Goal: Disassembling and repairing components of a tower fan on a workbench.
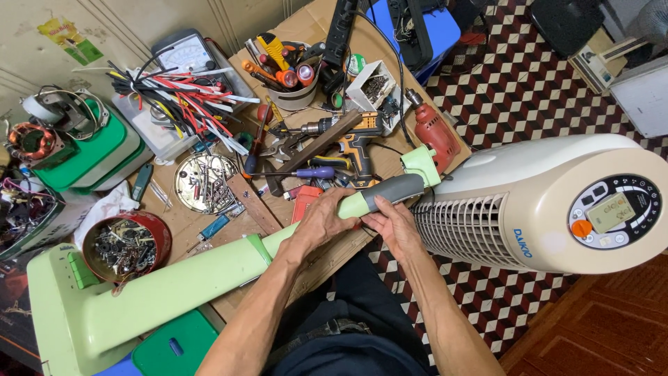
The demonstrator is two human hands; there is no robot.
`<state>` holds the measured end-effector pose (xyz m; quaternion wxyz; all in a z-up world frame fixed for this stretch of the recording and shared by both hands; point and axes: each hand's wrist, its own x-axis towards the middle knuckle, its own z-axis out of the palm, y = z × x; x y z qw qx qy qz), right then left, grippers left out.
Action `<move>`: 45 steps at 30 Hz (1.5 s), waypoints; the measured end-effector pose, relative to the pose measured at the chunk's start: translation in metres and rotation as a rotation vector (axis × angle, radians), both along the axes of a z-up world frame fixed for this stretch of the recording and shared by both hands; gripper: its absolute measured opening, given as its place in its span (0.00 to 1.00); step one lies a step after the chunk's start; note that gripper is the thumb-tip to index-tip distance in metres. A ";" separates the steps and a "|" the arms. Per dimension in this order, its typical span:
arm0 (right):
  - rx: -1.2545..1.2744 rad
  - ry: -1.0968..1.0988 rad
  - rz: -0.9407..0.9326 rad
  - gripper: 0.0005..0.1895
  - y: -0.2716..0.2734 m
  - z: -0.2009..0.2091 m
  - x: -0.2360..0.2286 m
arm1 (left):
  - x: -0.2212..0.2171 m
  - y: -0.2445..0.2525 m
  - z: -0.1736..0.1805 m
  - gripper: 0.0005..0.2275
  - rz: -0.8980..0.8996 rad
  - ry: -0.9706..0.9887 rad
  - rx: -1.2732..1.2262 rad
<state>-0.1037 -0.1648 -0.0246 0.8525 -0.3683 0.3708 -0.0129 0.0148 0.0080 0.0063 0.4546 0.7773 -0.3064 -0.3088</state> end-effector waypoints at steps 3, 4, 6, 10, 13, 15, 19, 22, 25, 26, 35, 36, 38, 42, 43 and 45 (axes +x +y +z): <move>0.005 -0.005 0.000 0.21 0.000 0.000 0.000 | 0.001 0.000 0.007 0.25 0.016 0.056 0.026; 0.005 -0.005 0.001 0.21 0.000 0.000 0.000 | 0.001 0.000 0.008 0.25 0.016 0.056 0.026; 0.005 -0.008 0.001 0.21 -0.001 -0.001 -0.001 | 0.002 0.001 0.010 0.25 0.037 0.107 0.021; 0.001 -0.023 0.014 0.20 -0.001 -0.002 -0.001 | 0.001 0.000 0.007 0.24 0.044 0.116 0.039; 0.008 -0.013 0.009 0.20 -0.001 -0.003 -0.002 | 0.001 0.000 0.005 0.24 0.046 0.123 0.044; 0.007 -0.008 0.006 0.21 0.000 -0.003 -0.002 | 0.001 0.000 0.004 0.24 0.042 0.113 0.031; 0.004 0.009 0.004 0.21 0.001 -0.001 -0.001 | 0.000 0.000 0.003 0.25 0.029 0.093 -0.008; 0.012 -0.017 0.001 0.22 0.000 -0.003 -0.002 | 0.000 0.001 0.002 0.25 0.015 0.051 -0.025; 0.008 0.008 -0.004 0.23 0.001 -0.002 -0.001 | -0.001 0.001 -0.001 0.26 0.004 0.022 -0.036; 0.009 0.017 -0.007 0.23 0.000 -0.003 -0.001 | -0.001 0.000 -0.003 0.27 0.006 0.014 -0.021; -0.055 -0.020 -0.010 0.23 0.009 0.026 0.001 | -0.007 0.000 0.024 0.26 0.068 -0.032 0.059; -0.088 -0.017 -0.017 0.22 0.011 0.033 0.002 | -0.009 0.002 0.027 0.25 0.092 -0.053 0.042; -0.101 -0.062 -0.046 0.21 0.009 0.043 0.003 | -0.008 0.006 0.045 0.25 0.095 -0.039 0.071; -0.120 -0.141 -0.068 0.20 -0.006 0.072 0.012 | -0.008 0.011 0.077 0.25 0.126 -0.141 0.122; -0.118 -0.158 -0.053 0.20 -0.013 0.071 0.014 | -0.011 0.014 0.083 0.25 0.143 -0.157 0.121; -0.056 -0.146 -0.100 0.21 -0.027 0.068 0.022 | -0.016 0.018 0.095 0.22 0.216 -0.240 0.016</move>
